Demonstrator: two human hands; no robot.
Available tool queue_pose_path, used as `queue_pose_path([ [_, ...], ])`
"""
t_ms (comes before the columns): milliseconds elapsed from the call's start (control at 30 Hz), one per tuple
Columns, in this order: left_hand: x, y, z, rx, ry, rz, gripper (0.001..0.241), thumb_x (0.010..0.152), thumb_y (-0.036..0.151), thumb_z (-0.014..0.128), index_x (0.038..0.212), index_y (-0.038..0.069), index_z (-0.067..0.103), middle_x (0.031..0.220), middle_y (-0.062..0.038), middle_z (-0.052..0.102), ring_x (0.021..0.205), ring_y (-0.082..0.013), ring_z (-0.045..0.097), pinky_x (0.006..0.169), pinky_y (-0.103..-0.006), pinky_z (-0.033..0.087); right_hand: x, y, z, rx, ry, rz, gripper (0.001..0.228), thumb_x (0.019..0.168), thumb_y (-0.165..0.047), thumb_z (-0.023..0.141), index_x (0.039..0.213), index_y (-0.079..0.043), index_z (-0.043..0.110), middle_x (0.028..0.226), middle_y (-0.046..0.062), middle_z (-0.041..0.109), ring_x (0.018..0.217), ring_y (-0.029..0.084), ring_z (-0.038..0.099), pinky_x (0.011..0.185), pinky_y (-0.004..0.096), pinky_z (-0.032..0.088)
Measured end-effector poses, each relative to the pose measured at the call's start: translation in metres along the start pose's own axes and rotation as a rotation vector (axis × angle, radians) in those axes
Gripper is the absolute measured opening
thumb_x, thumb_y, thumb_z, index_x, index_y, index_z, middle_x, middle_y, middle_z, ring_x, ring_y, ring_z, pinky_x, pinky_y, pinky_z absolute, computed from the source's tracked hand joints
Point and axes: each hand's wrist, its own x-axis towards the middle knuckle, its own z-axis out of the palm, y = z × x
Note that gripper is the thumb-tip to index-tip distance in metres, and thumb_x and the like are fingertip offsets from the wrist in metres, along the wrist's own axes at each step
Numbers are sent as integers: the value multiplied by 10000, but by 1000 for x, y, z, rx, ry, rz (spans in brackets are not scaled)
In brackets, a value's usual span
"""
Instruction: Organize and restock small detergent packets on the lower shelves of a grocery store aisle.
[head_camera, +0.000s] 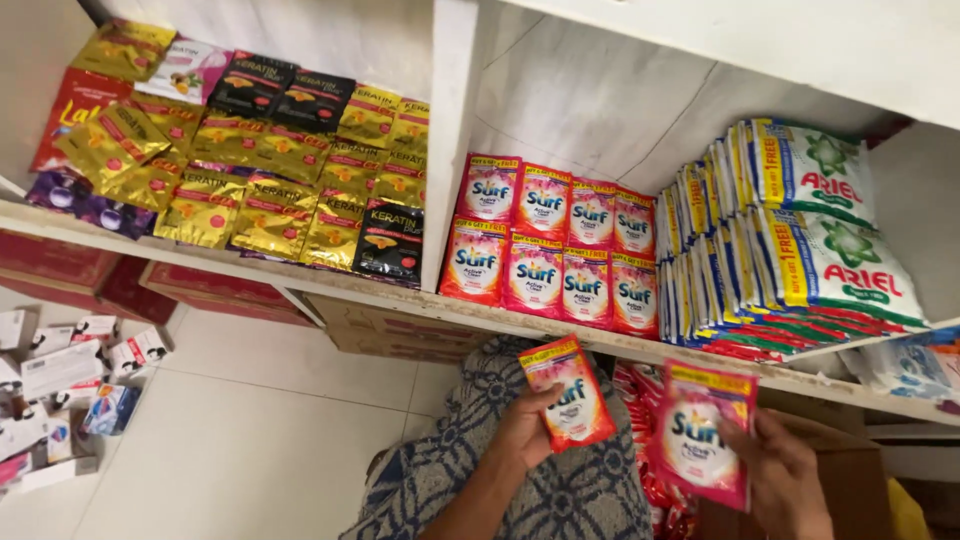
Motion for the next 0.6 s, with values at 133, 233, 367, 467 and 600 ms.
queue_pose_path([
  [133, -3, 2, -1, -44, -23, 6, 349, 927, 80, 732, 1267, 53, 657, 1184, -92, 731, 1108, -246, 713, 1017, -459, 567, 38, -4, 37, 54, -30, 105, 315, 933, -74, 670, 1240, -3, 690, 1037, 97, 744, 844, 172, 681, 736, 341, 556],
  [233, -6, 7, 0, -75, -51, 45, 375, 908, 84, 721, 1275, 60, 654, 1196, -89, 733, 1127, -248, 711, 1027, -459, 560, 78, 4, 66, 96, -107, -105, 268, 970, -67, 700, 1214, 42, 693, 1047, 99, 731, 871, 156, 670, 761, 298, 534],
  [367, -9, 11, -6, -123, -58, 41, 399, 911, 98, 716, 1300, 44, 647, 1210, -100, 733, 1135, -250, 709, 1038, -460, 554, 117, -13, 115, 118, -108, -136, 244, 951, -31, 687, 1188, 26, 682, 1065, 83, 734, 893, 156, 685, 804, 294, 556],
  [467, -8, 13, -5, -144, -103, 50, 374, 945, 97, 719, 1306, 55, 631, 1217, -88, 724, 1153, -244, 703, 1067, -466, 550, 141, -27, 149, 256, -164, -84, 220, 970, -16, 680, 1184, 32, 671, 1063, 91, 732, 908, 178, 696, 825, 315, 572],
  [600, -7, 11, -8, -107, -72, 64, 426, 922, 113, 713, 1334, 41, 633, 1221, -94, 729, 1143, -244, 704, 1045, -452, 554, 182, -21, 178, 400, -350, -2, 295, 935, -6, 669, 1230, 15, 676, 1108, 92, 747, 955, 188, 718, 877, 340, 596],
])
